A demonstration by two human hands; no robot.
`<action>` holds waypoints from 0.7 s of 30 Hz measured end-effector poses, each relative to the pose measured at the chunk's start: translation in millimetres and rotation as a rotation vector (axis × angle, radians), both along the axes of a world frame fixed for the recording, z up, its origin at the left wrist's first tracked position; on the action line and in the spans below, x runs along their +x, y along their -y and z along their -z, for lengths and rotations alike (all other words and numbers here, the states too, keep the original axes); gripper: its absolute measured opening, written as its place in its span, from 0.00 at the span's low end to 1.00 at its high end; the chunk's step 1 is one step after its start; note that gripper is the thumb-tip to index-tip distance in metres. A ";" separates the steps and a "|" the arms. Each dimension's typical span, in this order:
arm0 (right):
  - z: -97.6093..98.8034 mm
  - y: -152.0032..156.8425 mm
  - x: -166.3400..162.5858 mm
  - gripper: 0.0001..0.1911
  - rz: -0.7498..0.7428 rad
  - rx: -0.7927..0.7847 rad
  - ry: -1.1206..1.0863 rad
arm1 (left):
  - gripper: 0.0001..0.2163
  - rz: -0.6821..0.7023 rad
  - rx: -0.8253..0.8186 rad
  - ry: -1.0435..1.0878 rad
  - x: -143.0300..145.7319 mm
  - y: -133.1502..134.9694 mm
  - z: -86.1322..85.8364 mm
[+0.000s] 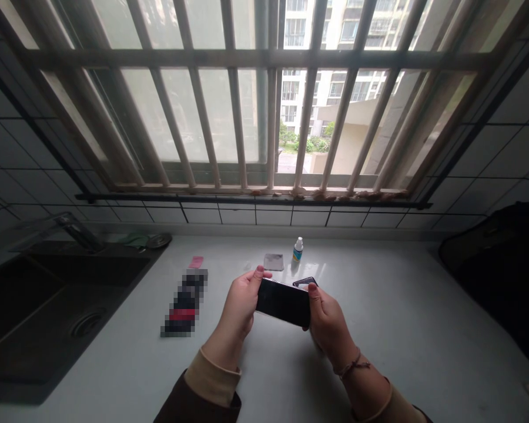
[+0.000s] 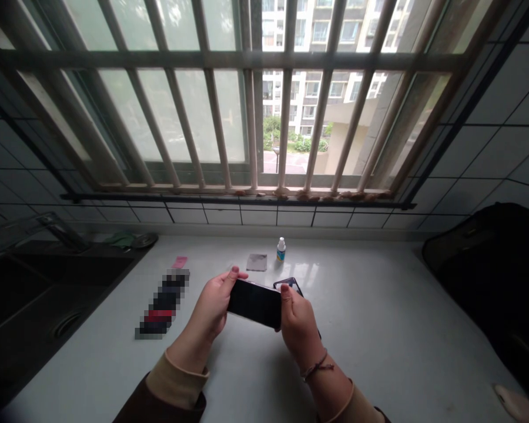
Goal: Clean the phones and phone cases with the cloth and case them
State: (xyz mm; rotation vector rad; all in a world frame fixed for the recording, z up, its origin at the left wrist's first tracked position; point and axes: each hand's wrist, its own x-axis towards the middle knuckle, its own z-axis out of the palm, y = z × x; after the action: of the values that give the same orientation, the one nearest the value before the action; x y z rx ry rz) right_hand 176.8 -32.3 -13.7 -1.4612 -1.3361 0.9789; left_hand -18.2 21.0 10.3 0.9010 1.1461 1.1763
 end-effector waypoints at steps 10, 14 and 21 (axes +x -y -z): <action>-6.4 4.7 -12.1 0.33 -0.202 -0.063 -0.145 | 0.29 -0.170 0.041 0.143 -0.1 -2.0 -0.5; -3.5 6.6 -16.2 0.30 -0.128 -0.010 -0.221 | 0.27 -0.128 -0.043 0.234 -1.0 -1.5 -5.9; 0.1 4.2 -14.6 0.33 -0.075 0.047 -0.255 | 0.26 -0.109 -0.151 0.236 1.1 -0.6 0.3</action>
State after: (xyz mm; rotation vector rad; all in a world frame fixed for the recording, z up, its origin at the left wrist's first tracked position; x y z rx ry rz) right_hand 162.2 -36.5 -13.8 -1.2131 -1.2247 1.1340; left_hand -17.1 21.7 10.0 0.5746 1.0846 1.2309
